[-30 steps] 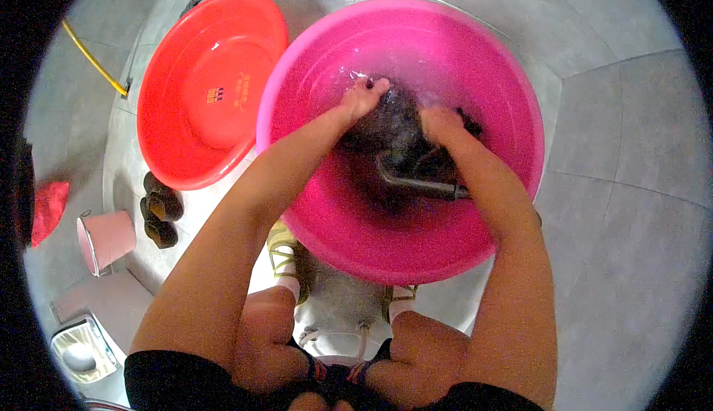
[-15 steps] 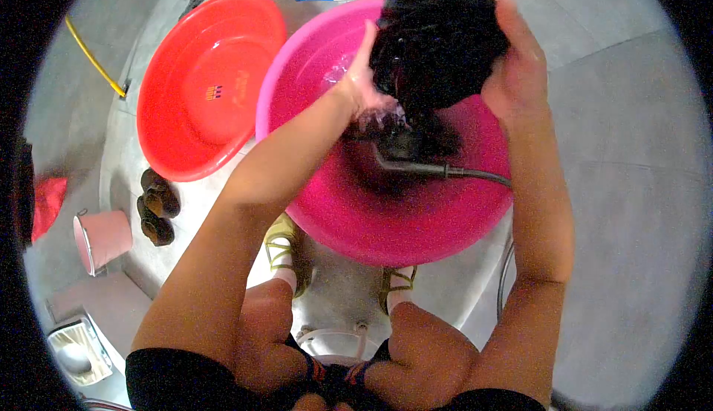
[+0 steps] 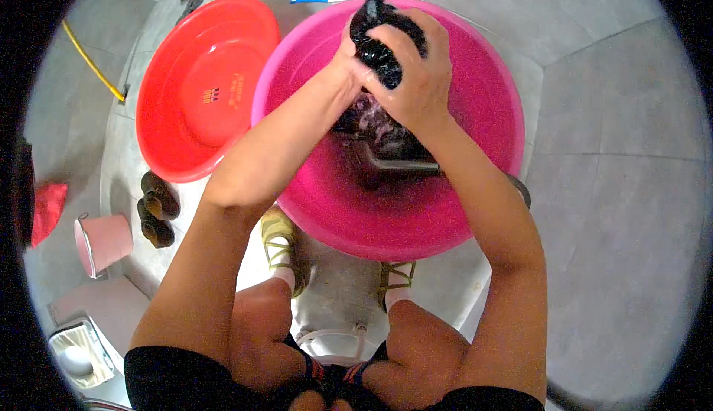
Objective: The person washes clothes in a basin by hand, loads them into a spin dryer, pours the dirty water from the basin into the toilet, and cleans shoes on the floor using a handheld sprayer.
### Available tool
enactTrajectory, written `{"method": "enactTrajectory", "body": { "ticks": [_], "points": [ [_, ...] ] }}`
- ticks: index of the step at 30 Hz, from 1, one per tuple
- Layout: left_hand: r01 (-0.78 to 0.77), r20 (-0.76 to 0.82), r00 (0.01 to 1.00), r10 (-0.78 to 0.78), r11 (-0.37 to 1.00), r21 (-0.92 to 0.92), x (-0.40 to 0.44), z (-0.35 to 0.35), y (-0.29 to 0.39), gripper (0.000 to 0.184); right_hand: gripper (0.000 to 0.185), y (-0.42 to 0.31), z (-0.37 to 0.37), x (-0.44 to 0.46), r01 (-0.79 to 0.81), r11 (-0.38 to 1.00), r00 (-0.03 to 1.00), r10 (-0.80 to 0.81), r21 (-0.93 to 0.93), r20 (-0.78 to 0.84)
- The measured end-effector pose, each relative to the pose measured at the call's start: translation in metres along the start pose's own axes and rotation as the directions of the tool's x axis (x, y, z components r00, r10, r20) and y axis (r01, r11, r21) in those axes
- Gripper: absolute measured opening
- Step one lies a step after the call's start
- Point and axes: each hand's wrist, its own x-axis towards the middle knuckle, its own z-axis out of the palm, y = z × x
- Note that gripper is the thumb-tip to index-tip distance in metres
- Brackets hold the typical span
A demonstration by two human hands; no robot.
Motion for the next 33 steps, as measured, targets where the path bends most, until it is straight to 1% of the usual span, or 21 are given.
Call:
{"method": "enactTrajectory", "body": {
  "ticks": [1, 2, 4, 6, 8, 9, 10, 12, 13, 16, 18, 19, 20, 21, 22, 24, 25, 28, 29, 32, 33],
  "points": [
    [-0.037, -0.159, 0.986, 0.054, 0.993, 0.112, -0.005, 0.013, 0.0, 0.027, 0.038, 0.004, 0.005, 0.0, 0.006, 1.0, 0.997, -0.007, -0.007, -0.081],
    [-0.002, -0.237, 0.971, 0.021, 0.997, 0.081, -0.004, 0.011, 0.002, 0.022, 0.036, 0.007, 0.006, 0.0, -0.037, 0.999, 0.997, 0.037, 0.008, -0.065],
    [-0.058, -0.343, 0.923, 0.173, 0.945, 0.32, -0.011, 0.016, -0.003, 0.015, 0.034, 0.011, 0.003, 0.003, -0.128, 0.991, 0.991, 0.129, 0.04, -0.026],
    [-0.019, -0.411, 0.887, 0.212, 0.905, 0.426, -0.012, 0.011, -0.008, 0.008, 0.034, 0.016, 0.002, 0.007, -0.348, 0.925, 0.938, 0.344, 0.151, 0.048],
    [0.067, -0.432, 0.852, 0.297, 0.756, 0.651, -0.02, 0.009, -0.005, 0.015, 0.036, 0.036, 0.005, 0.008, -0.596, 0.763, 0.803, 0.555, 0.251, 0.219],
    [0.087, -0.345, 0.897, 0.276, 0.657, 0.749, -0.015, -0.011, -0.004, 0.03, 0.037, 0.06, 0.013, -0.001, -0.705, 0.63, 0.708, 0.65, 0.325, 0.276],
    [0.123, -0.329, 0.908, 0.259, 0.585, 0.802, -0.008, -0.024, -0.002, 0.034, 0.038, 0.072, 0.016, -0.004, -0.816, 0.392, 0.557, 0.732, 0.426, 0.393],
    [0.189, -0.309, 0.923, 0.229, 0.429, 0.883, -0.001, -0.044, 0.005, 0.044, 0.042, 0.101, 0.019, -0.013, -0.925, 0.155, 0.339, 0.751, 0.348, 0.566],
    [0.23, -0.257, 0.911, 0.321, 0.122, 0.966, -0.007, -0.044, 0.014, 0.054, 0.04, 0.113, 0.017, -0.016, -0.932, 0.288, 0.363, 0.719, 0.221, 0.593],
    [0.097, -0.013, 0.936, 0.351, -0.222, 0.97, -0.012, -0.082, 0.009, 0.064, 0.036, 0.144, 0.019, -0.035, -0.76, 0.638, 0.408, 0.615, -0.122, 0.675],
    [0.232, -0.189, 0.97, 0.152, -0.363, 0.902, -0.025, -0.086, -0.001, 0.075, 0.032, 0.155, 0.036, -0.057, -0.551, 0.791, 0.426, 0.54, -0.265, 0.726],
    [0.247, -0.218, 0.969, 0.115, -0.502, 0.829, -0.033, -0.087, -0.007, 0.075, 0.032, 0.134, 0.039, -0.058, -0.501, 0.777, 0.423, 0.604, -0.381, 0.676],
    [0.249, -0.254, 0.963, 0.085, -0.629, 0.736, -0.042, -0.089, -0.014, 0.076, 0.044, 0.123, 0.047, -0.065, -0.443, 0.754, 0.378, 0.648, -0.485, 0.661],
    [0.268, -0.31, 0.949, 0.062, -0.68, 0.683, -0.049, -0.097, -0.02, 0.072, 0.049, 0.112, 0.056, -0.08, -0.315, 0.822, 0.426, 0.569, -0.475, 0.703],
    [0.278, -0.374, 0.927, 0.005, -0.679, 0.68, -0.05, -0.106, -0.022, 0.076, 0.056, 0.104, 0.064, -0.095, -0.179, 0.872, 0.462, 0.484, -0.456, 0.743],
    [0.297, -0.49, 0.865, -0.108, -0.677, 0.673, -0.053, -0.122, -0.022, 0.084, 0.062, 0.093, 0.069, -0.116, 0.039, 0.885, 0.336, 0.425, -0.463, 0.841],
    [0.216, -0.448, 0.881, -0.15, -0.715, 0.665, -0.054, -0.13, -0.021, 0.082, 0.059, 0.098, 0.07, -0.118, 0.018, 0.902, 0.266, 0.412, -0.432, 0.871],
    [0.12, -0.327, 0.898, -0.295, -0.551, 0.826, -0.042, -0.169, -0.021, 0.074, 0.055, 0.124, 0.087, -0.124, 0.018, 0.878, 0.081, 0.476, -0.479, 0.876],
    [0.149, -0.369, 0.884, -0.286, -0.577, 0.803, -0.03, -0.175, -0.026, 0.063, 0.046, 0.137, 0.095, -0.129, -0.25, 0.853, 0.142, 0.501, -0.459, 0.854],
    [0.42, -0.444, 0.896, -0.028, -0.271, 0.866, -0.022, -0.171, -0.015, 0.054, 0.044, 0.16, 0.075, -0.116, -0.663, 0.734, 0.287, 0.431, -0.147, 0.856],
    [0.397, -0.402, 0.916, -0.018, 0.194, 0.897, -0.022, -0.171, -0.013, 0.047, 0.043, 0.167, 0.071, -0.116, -0.811, 0.58, 0.354, 0.591, -0.077, 0.725]
  ]
}}
